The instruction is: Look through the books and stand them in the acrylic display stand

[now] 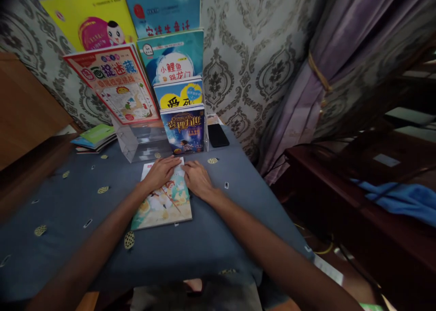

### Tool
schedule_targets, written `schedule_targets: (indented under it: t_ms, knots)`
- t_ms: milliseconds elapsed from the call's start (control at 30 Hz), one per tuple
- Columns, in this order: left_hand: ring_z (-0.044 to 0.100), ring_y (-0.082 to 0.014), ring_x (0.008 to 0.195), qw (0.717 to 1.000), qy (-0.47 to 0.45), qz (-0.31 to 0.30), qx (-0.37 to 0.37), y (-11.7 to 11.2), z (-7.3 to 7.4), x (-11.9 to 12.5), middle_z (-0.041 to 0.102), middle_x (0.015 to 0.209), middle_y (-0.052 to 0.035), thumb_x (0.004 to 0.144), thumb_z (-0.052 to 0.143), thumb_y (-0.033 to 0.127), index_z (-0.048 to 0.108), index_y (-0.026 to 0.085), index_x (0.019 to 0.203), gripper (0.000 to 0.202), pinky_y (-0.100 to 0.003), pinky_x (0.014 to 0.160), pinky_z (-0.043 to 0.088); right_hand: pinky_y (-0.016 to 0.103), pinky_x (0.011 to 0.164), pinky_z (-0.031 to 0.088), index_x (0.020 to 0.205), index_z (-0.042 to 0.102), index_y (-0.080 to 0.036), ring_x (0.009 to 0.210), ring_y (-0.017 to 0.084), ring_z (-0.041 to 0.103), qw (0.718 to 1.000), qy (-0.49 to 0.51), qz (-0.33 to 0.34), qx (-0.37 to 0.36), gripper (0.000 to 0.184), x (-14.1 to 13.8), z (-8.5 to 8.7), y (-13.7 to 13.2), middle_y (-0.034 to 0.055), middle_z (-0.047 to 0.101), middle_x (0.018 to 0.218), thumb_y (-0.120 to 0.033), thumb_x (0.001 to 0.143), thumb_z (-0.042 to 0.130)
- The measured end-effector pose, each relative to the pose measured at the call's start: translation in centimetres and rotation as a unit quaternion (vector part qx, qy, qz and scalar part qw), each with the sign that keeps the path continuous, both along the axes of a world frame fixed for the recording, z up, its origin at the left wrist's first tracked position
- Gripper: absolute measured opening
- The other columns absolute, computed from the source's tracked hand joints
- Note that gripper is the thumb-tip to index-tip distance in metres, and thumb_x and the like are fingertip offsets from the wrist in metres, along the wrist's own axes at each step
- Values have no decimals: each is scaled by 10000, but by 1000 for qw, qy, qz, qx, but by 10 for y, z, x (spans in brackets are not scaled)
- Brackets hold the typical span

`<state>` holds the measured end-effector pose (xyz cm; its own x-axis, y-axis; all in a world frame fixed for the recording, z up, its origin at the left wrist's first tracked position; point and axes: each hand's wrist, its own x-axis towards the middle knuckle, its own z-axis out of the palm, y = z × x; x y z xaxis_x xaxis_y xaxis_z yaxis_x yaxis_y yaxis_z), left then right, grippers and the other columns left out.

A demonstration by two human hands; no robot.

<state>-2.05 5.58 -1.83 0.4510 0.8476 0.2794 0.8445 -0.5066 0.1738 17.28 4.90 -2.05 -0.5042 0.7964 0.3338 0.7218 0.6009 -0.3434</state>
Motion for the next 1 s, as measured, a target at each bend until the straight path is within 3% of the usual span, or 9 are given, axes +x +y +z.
schedule_targets:
  t_ms: [333, 1000]
  knots:
    - [594, -246, 1295, 997, 46, 56, 2, -24, 20, -25, 661, 1354, -77, 957, 459, 139, 672, 210, 1259, 376, -424, 1083, 463, 409, 1003, 475, 1211, 692, -135, 1141, 265, 610, 1000, 0, 6, -7, 381, 9, -2, -27, 140, 689, 1271, -74, 898, 483]
    - [608, -254, 1262, 999, 31, 30, 25, -22, 9, -26, 671, 1331, -100, 951, 444, 132, 667, 204, 1243, 375, -438, 1066, 467, 430, 1010, 499, 1196, 711, -155, 1135, 262, 644, 999, 48, 17, -8, 354, 10, -6, -24, 137, 713, 1236, -151, 926, 482]
